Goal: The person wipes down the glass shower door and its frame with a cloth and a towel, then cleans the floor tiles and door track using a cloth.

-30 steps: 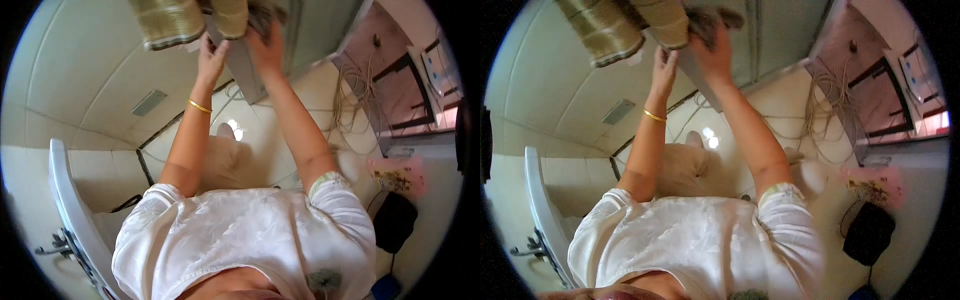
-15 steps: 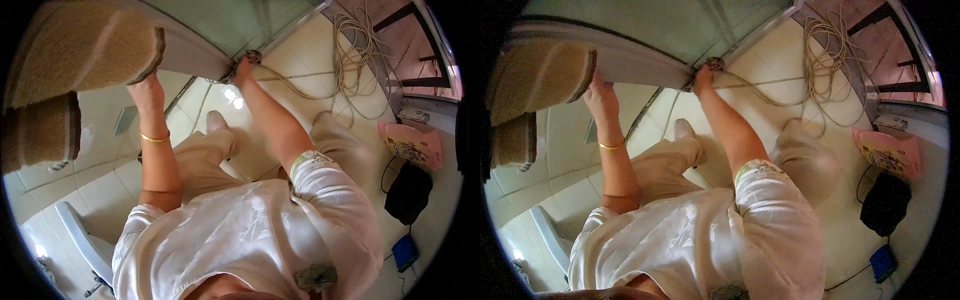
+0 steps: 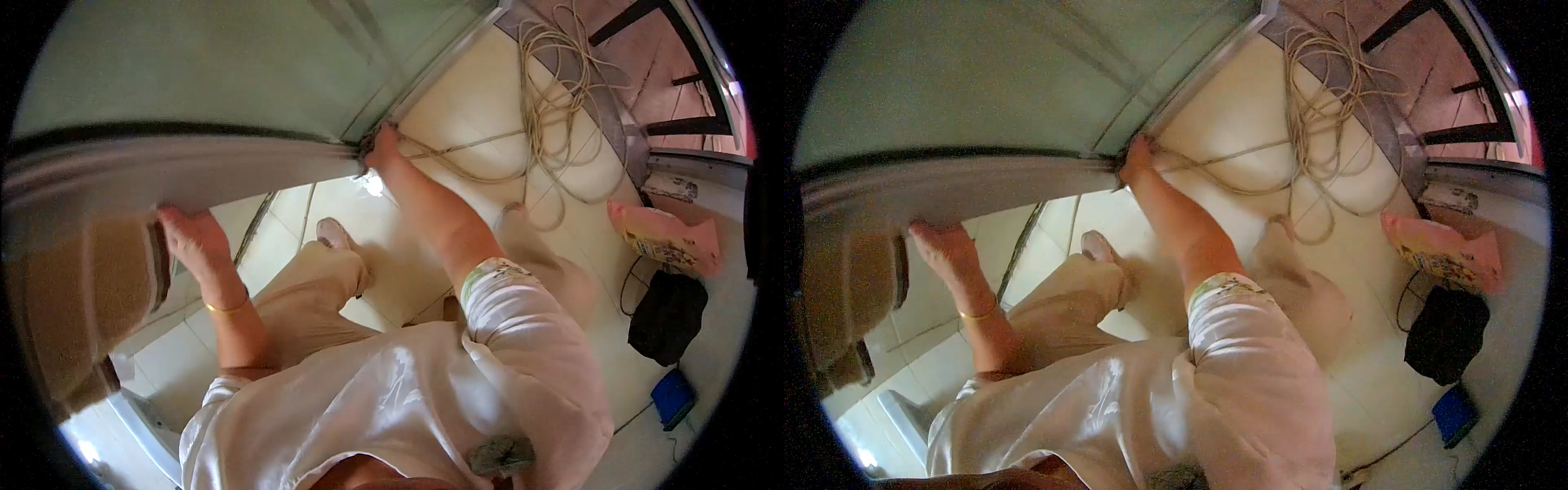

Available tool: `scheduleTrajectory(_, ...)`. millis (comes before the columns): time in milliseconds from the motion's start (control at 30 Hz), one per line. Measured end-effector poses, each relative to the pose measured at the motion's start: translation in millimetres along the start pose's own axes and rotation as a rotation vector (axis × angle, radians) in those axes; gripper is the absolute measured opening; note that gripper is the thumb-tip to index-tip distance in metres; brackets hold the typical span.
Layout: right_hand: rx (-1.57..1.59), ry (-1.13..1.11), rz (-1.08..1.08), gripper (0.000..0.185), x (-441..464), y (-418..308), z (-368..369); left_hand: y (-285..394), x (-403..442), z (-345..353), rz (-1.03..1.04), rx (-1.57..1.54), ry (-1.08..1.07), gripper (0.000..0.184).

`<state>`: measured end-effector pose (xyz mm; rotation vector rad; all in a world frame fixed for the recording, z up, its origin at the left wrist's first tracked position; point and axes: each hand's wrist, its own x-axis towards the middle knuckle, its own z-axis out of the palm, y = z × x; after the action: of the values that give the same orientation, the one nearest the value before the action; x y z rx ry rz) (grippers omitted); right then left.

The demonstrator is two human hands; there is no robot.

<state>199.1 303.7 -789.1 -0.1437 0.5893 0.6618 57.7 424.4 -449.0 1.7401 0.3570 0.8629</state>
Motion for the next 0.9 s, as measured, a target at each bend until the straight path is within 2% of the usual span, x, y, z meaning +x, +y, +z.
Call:
scheduleTrajectory(33, -0.056, 0.036, -0.008, 0.055, 10, -22, 3, 0, -1, 2, -0.009, -0.146, -0.016, 0.057)
scheduleTrajectory(67, -0.112, 0.075, -0.015, 0.057, 17, -41, 4, -7, 7, -8, -0.066, -0.019, 0.007, 0.063)
scheduleTrajectory(100, -0.168, 0.112, -0.018, 0.06, 18, -57, 5, -11, 9, -13, -0.064, -0.078, 0.031, 0.065)
scheduleTrajectory(167, -0.277, 0.261, -0.204, 0.057, -41, -97, 74, -17, 9, -16, -0.057, -0.197, 0.081, 0.068)
scheduleTrajectory(300, -0.14, 0.083, -0.201, 0.049, -40, -154, 66, -11, 4, 2, 0.003, -0.112, 0.136, 0.075)
scheduleTrajectory(433, -0.322, 0.125, -0.214, 0.045, 44, -107, -56, -19, 11, 11, 0.095, -0.098, 0.269, 0.086)
scheduleTrajectory(467, -0.325, 0.239, -0.18, 0.045, 32, -88, -48, -4, 11, 36, 0.067, -0.018, 0.394, 0.093)
scheduleTrajectory(567, -0.233, 0.287, -0.218, 0.045, 23, -83, -22, -3, 14, 47, 0.138, 0.082, 0.458, 0.087)
scheduleTrajectory(600, -0.155, 0.201, -0.115, 0.044, 19, -92, -12, -4, 17, 43, 0.097, -0.068, 0.456, 0.087)
scheduleTrajectory(667, 0.001, 0.027, 0.084, 0.044, 9, -120, 12, -7, 19, 46, 0.084, -0.089, 0.441, 0.091)
scheduleTrajectory(700, 0.001, 0.027, 0.078, 0.046, -8, -131, 36, -9, 21, 47, 0.08, -0.097, 0.436, 0.094)
scheduleTrajectory(767, -0.038, 0.042, 0.023, 0.043, -5, -148, 44, -14, 28, 39, 0.116, 0.01, 0.466, 0.094)
scheduleTrajectory(800, -0.105, 0.089, -0.081, 0.041, 9, -157, 36, -17, 31, 36, 0.133, 0.062, 0.482, 0.094)
scheduleTrajectory(900, -0.349, 0.27, -0.396, 0.036, 70, -202, 3, -19, 40, 38, 0.128, -0.068, 0.49, 0.081)
